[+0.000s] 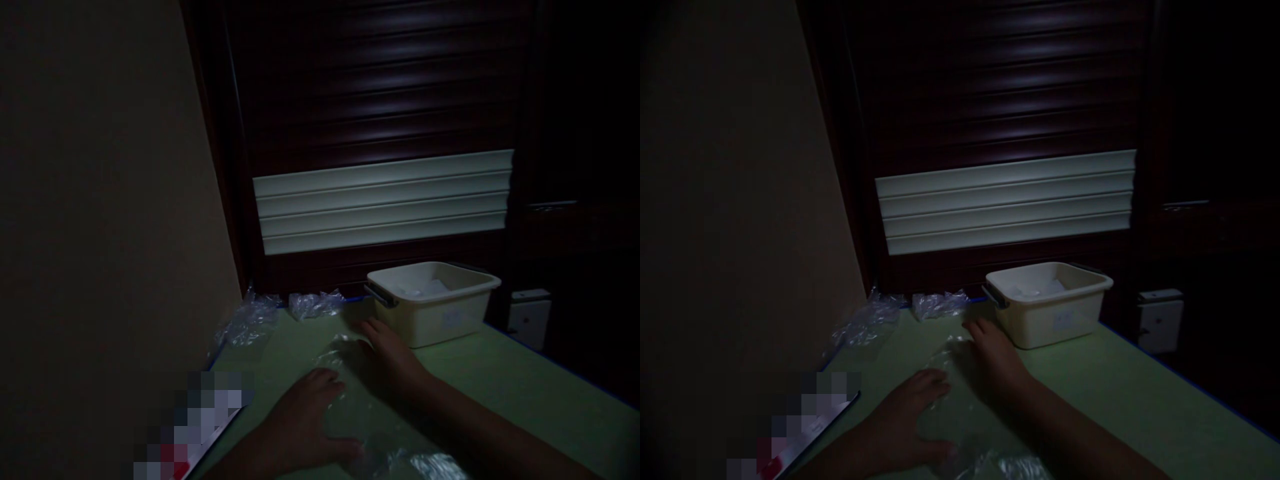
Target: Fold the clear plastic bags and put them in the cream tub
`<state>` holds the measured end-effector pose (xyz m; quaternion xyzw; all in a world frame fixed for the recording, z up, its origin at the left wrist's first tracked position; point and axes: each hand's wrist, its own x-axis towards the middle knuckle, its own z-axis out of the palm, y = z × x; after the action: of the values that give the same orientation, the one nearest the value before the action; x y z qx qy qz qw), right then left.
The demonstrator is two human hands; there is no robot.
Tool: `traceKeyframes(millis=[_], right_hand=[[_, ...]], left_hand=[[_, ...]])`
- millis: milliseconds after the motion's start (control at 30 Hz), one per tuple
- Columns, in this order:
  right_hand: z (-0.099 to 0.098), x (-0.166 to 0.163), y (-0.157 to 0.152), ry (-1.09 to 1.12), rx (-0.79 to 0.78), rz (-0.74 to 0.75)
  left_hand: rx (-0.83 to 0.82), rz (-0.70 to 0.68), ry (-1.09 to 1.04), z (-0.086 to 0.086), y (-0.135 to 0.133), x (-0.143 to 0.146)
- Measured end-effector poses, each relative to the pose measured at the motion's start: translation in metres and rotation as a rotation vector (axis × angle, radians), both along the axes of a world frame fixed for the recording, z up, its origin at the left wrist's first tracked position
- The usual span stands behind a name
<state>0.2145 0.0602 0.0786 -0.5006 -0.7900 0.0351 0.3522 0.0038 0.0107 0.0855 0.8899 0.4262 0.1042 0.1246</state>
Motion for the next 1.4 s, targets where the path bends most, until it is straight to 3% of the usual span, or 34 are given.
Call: traceKeyframes(millis=[100, 200, 400, 600, 800, 1033, 1200, 1400], right_hand=[[0.003, -0.006, -0.009, -0.027, -0.002, 0.047], [0.004, -0.014, -0.017, -0.109, -0.064, 0.144], [-0.007, -0.011, -0.017, -0.269, -0.149, 0.209], [-0.019, 0.011, 0.003, -0.327, -0.198, 0.086], [-0.021, 0.02, 0.016, -0.35, -0.212, 0.003], [-0.019, 0.02, 0.02, -0.348, -0.188, -0.046], [-0.006, 0.005, 0.004, -0.311, -0.123, -0.063], [0.002, -0.027, -0.034, -0.271, -0.134, 0.145]], left_hand=[[0.007, 0.044, 0.045, 0.001, 0.0, 0.001], [0.12, 0.072, 0.006, -0.006, 0.007, -0.001], [0.165, 0.19, 0.038, -0.017, 0.017, -0.005], [0.076, 0.201, 0.108, -0.007, 0.011, -0.003], [-0.181, 0.162, 0.21, 0.012, 0.005, -0.007], [-0.233, 0.075, 0.277, 0.017, 0.009, -0.014], [-0.233, 0.075, 0.298, 0.022, 0.006, -0.011], [-0.055, 0.095, 0.217, 0.009, 0.006, -0.008]])
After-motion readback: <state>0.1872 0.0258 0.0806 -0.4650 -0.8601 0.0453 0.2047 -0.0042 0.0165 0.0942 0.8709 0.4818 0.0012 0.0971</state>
